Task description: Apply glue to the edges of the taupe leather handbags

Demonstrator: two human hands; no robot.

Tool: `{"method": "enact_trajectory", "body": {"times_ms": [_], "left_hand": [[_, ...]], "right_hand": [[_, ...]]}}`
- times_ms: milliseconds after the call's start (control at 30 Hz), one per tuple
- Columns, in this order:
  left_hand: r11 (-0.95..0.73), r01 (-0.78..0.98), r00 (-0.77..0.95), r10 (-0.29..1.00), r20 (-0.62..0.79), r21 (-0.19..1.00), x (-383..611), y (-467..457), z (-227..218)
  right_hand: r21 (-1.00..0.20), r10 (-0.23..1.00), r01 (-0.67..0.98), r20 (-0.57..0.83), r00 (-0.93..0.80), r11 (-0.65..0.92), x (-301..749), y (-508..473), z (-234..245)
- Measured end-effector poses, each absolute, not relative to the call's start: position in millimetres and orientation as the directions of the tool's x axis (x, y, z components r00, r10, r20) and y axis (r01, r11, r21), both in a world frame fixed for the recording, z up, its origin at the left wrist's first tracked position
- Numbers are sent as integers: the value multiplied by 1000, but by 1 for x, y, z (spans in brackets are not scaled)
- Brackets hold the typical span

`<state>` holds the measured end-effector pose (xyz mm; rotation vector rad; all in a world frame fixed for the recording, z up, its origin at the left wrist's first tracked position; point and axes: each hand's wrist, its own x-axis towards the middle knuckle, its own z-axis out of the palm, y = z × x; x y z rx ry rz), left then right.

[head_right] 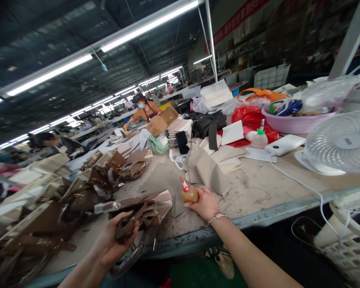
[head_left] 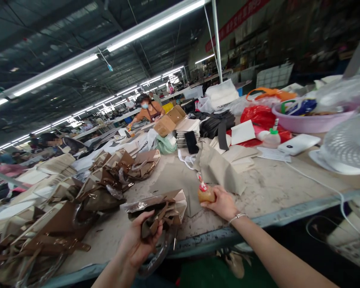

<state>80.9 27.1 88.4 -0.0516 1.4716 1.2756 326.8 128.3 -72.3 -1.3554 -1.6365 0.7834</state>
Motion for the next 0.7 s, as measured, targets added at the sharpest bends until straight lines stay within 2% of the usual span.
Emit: {"method": "enact_trajectory", "body": {"times_ms": [200,333,500,567,633,700], "left_hand": [[444,-630,-352,567,-744,637,86,31,83],[460,-640,-336,553,-763,615,90,32,86],[458,-642,-314,575,-756,615,89,32,84],[459,-643,-300,585,-753,613,89,32,82],[469,-643,-273,598,-753,606,93,31,81],[477,-642,-243,616,-750,600,98,29,81]], "right_hand": [[-779,960,564,252,-118,274,329,117,-65],[-728,966,638,223,-128,252,335,114,-56],[-584,958,763,231,-171,277,360,98,-4],[-576,918,715,278,-283,395,358,82,25],[-604,780,500,419,-464,621,341,63,47],[-511,613,346,574,-544,786,314,47,55]]}}
